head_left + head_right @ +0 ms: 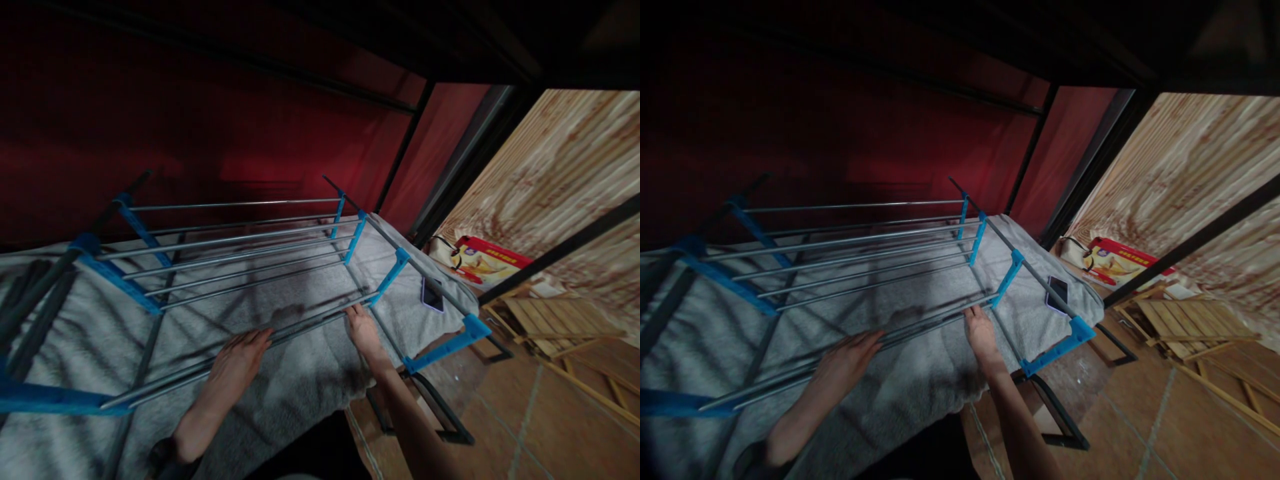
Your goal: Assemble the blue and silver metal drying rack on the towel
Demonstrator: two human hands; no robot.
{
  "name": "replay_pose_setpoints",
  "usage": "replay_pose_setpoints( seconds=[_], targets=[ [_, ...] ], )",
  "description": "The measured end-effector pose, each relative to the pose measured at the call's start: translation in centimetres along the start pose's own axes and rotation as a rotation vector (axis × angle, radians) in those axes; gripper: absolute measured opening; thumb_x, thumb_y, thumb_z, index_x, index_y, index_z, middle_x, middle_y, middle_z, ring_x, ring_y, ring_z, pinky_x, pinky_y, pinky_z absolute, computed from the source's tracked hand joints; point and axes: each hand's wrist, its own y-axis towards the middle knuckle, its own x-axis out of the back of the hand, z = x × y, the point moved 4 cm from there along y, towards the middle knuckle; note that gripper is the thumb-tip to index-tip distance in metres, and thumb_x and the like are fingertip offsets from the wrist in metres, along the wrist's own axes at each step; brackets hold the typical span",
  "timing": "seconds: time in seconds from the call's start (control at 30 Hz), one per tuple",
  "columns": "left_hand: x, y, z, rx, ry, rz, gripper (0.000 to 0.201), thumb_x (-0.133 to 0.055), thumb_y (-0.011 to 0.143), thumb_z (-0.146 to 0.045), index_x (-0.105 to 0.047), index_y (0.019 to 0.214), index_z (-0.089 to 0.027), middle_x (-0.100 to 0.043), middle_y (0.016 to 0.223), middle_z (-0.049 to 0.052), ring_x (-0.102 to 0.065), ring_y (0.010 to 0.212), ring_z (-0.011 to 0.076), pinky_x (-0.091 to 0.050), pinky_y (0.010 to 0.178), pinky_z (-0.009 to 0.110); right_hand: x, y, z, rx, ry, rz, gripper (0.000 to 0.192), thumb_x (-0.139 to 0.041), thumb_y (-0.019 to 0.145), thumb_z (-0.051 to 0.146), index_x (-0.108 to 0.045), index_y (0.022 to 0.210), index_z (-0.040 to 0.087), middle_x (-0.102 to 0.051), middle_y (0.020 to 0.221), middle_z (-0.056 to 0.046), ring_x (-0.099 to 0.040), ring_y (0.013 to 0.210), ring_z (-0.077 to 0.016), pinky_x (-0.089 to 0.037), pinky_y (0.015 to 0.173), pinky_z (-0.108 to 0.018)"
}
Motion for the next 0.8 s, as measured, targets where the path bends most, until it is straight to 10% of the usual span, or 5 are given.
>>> replay_pose_setpoints(
  seconds=[0.8],
  targets=[
    [-0.21,0.03,0.22,-0.011,0.016,-0.025,0.039,-0.041,0.106,-0.023,-0.071,0.131,-0.019,-0.078,0.125,0.012,-0.075,0.111,0.0282,-0.056,0.099,0.044,-0.57,0.0,-0.92,-0.013,0.103,-0.066,0.049,-0.039,0.097,0.004,-0.069,0.131,0.021,-0.068,0.138,-0.011,-0.067,0.121,-0.021,-0.05,0.108,-0.032]
  ],
)
